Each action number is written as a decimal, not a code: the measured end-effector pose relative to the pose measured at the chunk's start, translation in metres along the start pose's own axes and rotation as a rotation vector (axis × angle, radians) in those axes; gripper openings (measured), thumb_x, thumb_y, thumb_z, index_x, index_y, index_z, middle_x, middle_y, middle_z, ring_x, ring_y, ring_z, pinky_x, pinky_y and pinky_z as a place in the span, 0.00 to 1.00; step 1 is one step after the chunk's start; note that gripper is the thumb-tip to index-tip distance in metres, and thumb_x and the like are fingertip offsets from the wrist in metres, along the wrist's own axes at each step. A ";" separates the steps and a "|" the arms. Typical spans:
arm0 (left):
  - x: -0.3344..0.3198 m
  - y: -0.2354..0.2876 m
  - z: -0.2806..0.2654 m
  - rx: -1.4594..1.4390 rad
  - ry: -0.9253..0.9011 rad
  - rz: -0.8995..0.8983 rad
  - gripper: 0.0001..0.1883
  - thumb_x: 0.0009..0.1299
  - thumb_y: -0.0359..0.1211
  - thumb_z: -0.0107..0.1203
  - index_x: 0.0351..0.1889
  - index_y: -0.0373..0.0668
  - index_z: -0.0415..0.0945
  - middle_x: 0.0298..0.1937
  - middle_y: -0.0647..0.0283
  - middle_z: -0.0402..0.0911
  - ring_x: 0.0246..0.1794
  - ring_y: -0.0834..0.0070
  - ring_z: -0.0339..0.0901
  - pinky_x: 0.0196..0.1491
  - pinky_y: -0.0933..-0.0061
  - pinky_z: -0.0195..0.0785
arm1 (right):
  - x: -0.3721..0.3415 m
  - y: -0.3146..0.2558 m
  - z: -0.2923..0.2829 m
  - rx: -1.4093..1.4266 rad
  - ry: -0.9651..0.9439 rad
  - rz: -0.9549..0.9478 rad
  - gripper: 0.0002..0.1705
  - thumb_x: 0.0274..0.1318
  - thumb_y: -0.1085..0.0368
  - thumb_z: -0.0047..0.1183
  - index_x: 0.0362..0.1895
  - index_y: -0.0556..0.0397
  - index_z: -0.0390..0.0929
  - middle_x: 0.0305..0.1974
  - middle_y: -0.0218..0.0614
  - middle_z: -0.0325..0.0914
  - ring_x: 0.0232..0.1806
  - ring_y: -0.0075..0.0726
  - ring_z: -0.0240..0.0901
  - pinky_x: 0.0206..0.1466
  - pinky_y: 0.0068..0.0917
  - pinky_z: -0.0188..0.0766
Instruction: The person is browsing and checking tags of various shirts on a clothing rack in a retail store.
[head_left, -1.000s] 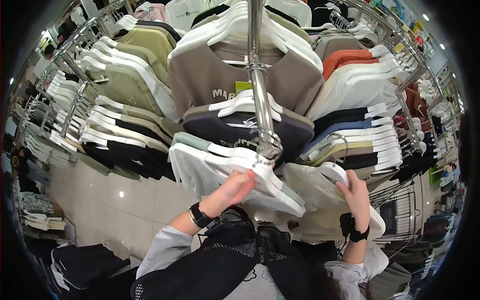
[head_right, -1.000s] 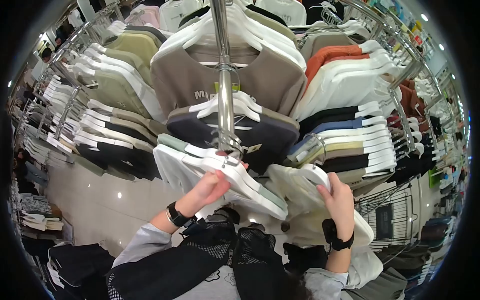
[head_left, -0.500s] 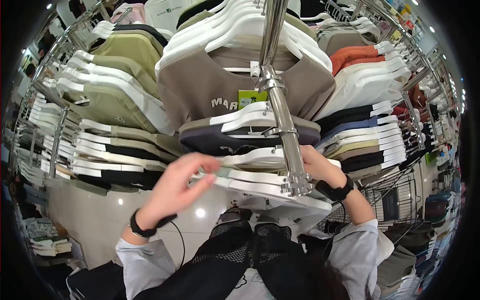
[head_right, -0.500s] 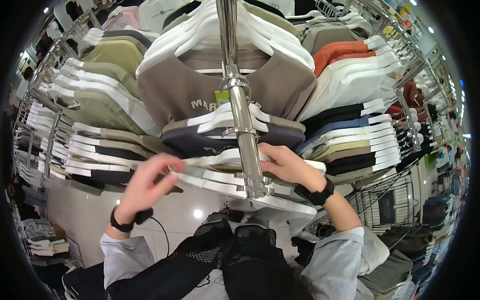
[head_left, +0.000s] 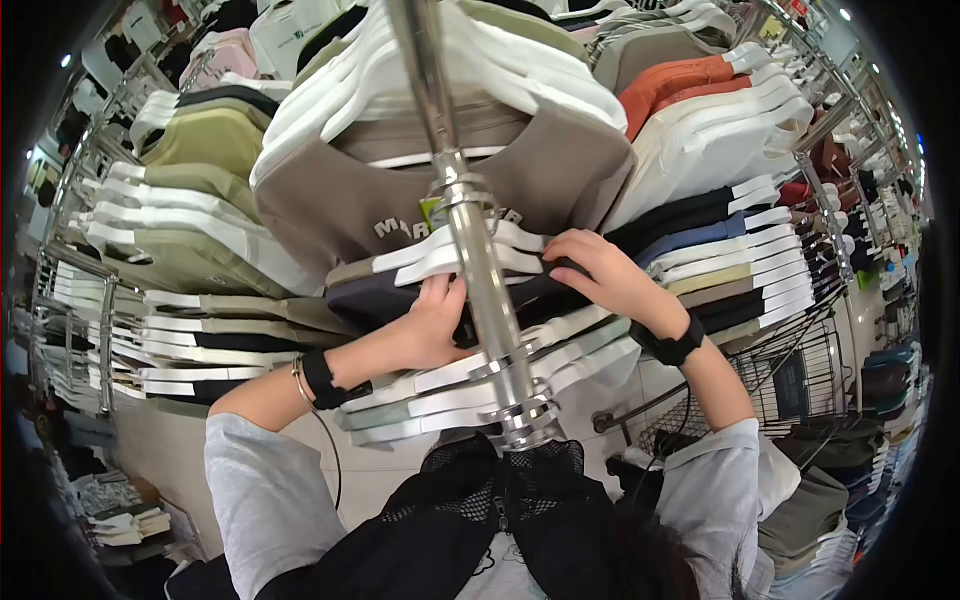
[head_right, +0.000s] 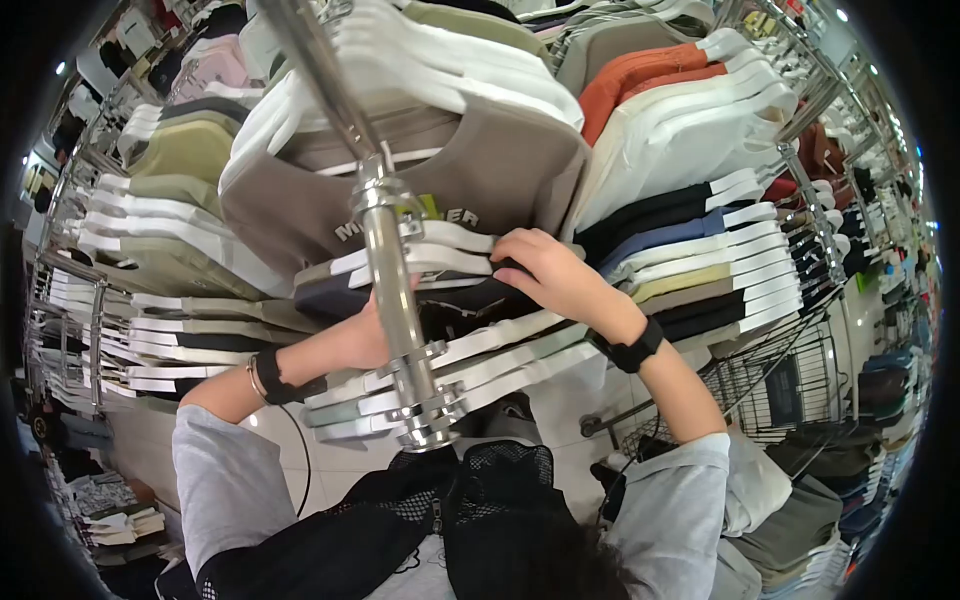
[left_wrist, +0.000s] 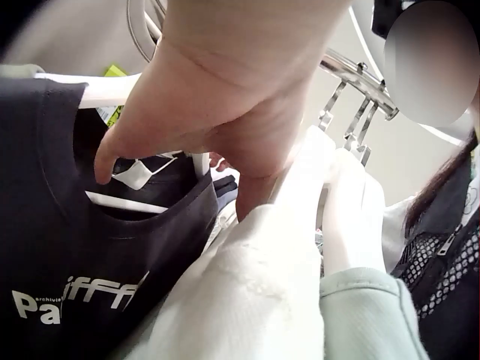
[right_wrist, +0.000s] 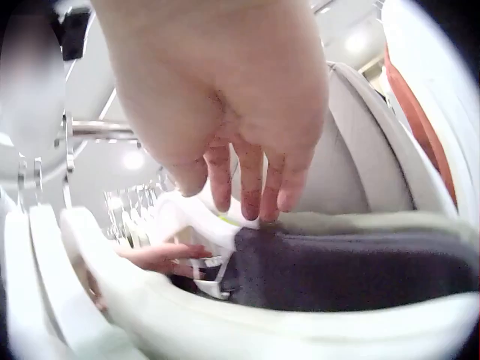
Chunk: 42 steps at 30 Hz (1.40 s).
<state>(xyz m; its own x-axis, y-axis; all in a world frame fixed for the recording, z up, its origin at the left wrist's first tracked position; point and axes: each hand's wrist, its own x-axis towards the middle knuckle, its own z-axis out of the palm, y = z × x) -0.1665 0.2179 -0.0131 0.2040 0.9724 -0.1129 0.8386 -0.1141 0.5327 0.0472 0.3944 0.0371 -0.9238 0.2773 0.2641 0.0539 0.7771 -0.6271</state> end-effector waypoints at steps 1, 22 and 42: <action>-0.004 0.007 -0.004 -0.222 -0.017 0.029 0.44 0.52 0.37 0.64 0.62 0.35 0.48 0.64 0.40 0.42 0.65 0.39 0.39 0.66 0.53 0.40 | -0.002 0.000 0.002 -0.017 0.010 -0.030 0.09 0.48 0.69 0.52 0.36 0.57 0.72 0.37 0.41 0.71 0.41 0.47 0.66 0.45 0.36 0.64; -0.006 0.027 -0.018 -0.780 -0.175 -0.253 0.07 0.68 0.31 0.51 0.41 0.40 0.71 0.26 0.72 0.70 0.25 0.87 0.64 0.28 0.83 0.61 | -0.022 0.020 0.006 -0.035 -0.243 -0.072 0.22 0.41 0.73 0.55 0.45 0.54 0.66 0.36 0.40 0.68 0.42 0.47 0.68 0.45 0.36 0.66; -0.041 0.032 -0.018 -1.090 0.060 -0.329 0.09 0.63 0.28 0.53 0.22 0.40 0.67 0.26 0.73 0.68 0.27 0.88 0.61 0.32 0.83 0.58 | 0.019 -0.039 0.051 -0.725 -0.447 -0.348 0.23 0.43 0.69 0.48 0.49 0.55 0.68 0.21 0.28 0.72 0.24 0.31 0.73 0.22 0.26 0.66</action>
<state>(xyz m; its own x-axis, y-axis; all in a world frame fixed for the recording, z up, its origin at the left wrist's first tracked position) -0.1572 0.1784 0.0241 0.0062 0.9340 -0.3571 -0.0442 0.3570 0.9330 0.0078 0.3406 0.0287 -0.9849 -0.1655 -0.0507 -0.1695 0.9816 0.0879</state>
